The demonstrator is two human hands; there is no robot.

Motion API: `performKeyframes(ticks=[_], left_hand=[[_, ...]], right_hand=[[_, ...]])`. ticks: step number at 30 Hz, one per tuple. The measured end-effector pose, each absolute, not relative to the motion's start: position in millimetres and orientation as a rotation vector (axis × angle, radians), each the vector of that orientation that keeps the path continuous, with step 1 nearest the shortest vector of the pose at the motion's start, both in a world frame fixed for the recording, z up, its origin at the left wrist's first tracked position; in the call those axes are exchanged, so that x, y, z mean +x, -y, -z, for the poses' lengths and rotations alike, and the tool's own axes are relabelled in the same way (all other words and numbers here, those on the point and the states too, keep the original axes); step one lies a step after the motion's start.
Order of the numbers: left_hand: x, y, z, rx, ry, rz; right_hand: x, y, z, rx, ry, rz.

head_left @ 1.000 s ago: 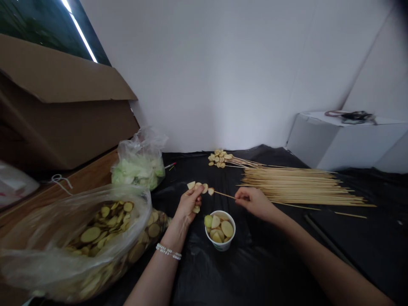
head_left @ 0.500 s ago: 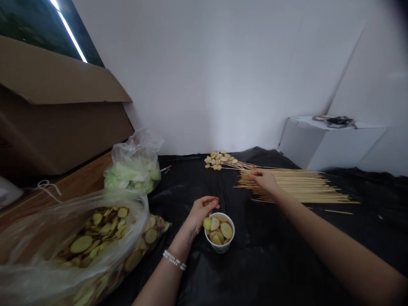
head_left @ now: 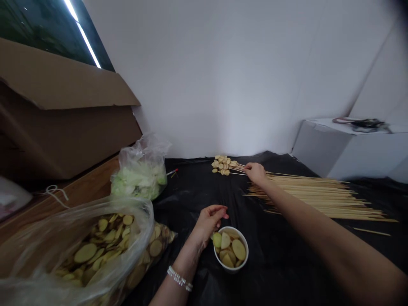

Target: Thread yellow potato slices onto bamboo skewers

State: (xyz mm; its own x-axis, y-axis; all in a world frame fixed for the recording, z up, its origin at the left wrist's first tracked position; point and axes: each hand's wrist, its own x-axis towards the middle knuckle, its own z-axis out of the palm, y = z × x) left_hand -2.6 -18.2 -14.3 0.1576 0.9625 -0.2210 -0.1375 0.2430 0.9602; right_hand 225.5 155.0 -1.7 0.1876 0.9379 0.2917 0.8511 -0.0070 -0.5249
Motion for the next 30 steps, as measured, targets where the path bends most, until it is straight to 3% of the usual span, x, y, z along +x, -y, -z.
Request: performKeyframes(ticks=[11,22,30], left_hand=[[-6,18,4,0.825,-1.027,-1.104],[-34,9,-20,0.089,-0.596,-1.272],[-29,11,-16,0.085,-0.667,-1.274]], right_hand=[[245,-155,-21,-1.833,1.768,-0.077],[258,-45,-48,-1.576,2.289,-0.206],[264,-8,-26,-1.955,2.320,-0.038]])
